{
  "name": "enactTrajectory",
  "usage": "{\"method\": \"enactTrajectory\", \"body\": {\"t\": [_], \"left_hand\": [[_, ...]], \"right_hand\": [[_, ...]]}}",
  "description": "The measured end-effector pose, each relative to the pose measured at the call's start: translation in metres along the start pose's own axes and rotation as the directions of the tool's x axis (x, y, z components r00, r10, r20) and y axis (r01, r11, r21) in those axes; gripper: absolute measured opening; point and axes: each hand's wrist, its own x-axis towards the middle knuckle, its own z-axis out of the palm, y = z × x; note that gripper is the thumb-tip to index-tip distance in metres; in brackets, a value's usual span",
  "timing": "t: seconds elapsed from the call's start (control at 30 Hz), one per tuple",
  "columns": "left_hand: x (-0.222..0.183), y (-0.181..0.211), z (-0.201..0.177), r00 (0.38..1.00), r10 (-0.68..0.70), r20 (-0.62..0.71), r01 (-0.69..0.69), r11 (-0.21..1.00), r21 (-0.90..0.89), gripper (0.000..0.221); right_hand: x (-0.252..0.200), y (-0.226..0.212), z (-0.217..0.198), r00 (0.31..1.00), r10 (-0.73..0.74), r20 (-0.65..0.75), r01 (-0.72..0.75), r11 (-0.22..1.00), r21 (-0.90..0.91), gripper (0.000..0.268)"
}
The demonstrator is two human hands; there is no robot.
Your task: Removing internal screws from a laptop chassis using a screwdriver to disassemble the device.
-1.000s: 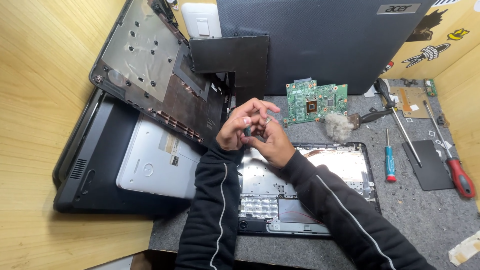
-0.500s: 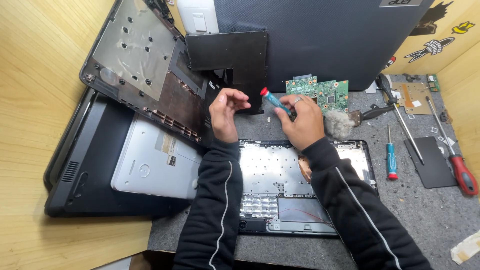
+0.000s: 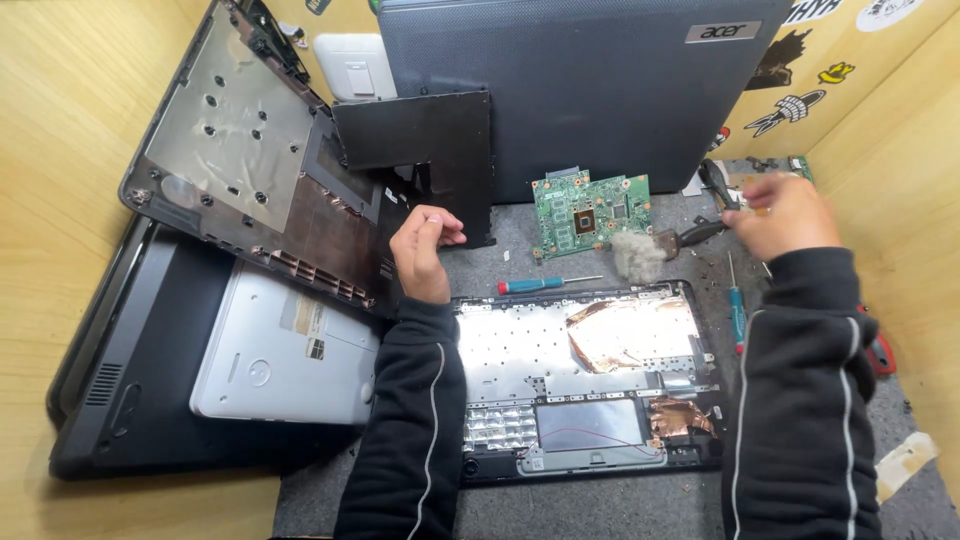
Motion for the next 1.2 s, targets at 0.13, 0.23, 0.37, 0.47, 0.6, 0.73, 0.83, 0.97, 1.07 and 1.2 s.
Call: {"method": "enactTrajectory", "body": {"t": [0.13, 0.23, 0.37, 0.47, 0.6, 0.73, 0.83, 0.97, 1.07, 1.2], "left_hand": [[0.001, -0.003, 0.003, 0.998, -0.04, -0.037, 0.043, 0.996, 0.073, 0.025], [-0.002, -0.009, 0.007, 0.995, -0.066, 0.069, 0.029, 0.897, 0.442, 0.034], [-0.011, -0.001, 0.018, 0.861, -0.301, 0.41, -0.071, 0.726, 0.684, 0.03], [-0.014, 0.002, 0.019, 0.765, -0.382, 0.519, -0.127, 0.7, 0.703, 0.031], [-0.013, 0.001, 0.02, 0.699, -0.452, 0.554, -0.085, 0.717, 0.692, 0.034], [-0.011, 0.003, 0.02, 0.665, -0.447, 0.598, -0.112, 0.732, 0.672, 0.033], [-0.011, 0.007, 0.017, 0.628, -0.394, 0.671, -0.045, 0.842, 0.537, 0.028], [-0.004, 0.006, -0.006, 0.746, -0.391, 0.539, 0.026, 0.826, 0.563, 0.018], [-0.001, 0.009, -0.019, 0.728, -0.448, 0.519, -0.022, 0.741, 0.671, 0.015], [0.001, -0.004, -0.018, 0.84, -0.314, 0.442, -0.002, 0.813, 0.582, 0.02]], "right_hand": [[0.006, 0.032, 0.019, 0.966, 0.203, 0.162, -0.199, 0.979, -0.043, 0.041], [0.013, 0.041, 0.037, 0.958, 0.238, 0.159, -0.22, 0.968, -0.12, 0.025], [0.024, 0.057, 0.032, 0.988, 0.137, 0.072, -0.134, 0.99, -0.048, 0.03], [0.01, 0.042, 0.003, 0.992, 0.059, -0.108, -0.044, 0.991, 0.128, 0.032], [-0.03, -0.037, -0.043, 0.962, 0.016, -0.271, 0.198, 0.643, 0.74, 0.029], [-0.078, -0.121, -0.038, 0.946, -0.233, -0.225, 0.289, 0.292, 0.912, 0.01], [-0.115, -0.183, -0.013, 0.913, -0.384, -0.135, 0.277, 0.343, 0.898, 0.006], [-0.139, -0.217, 0.034, 0.828, -0.538, -0.159, 0.386, 0.341, 0.857, 0.008], [-0.145, -0.225, 0.057, 0.794, -0.579, -0.186, 0.468, 0.386, 0.795, 0.009], [-0.146, -0.223, 0.079, 0.743, -0.643, -0.186, 0.558, 0.44, 0.704, 0.009]]}}
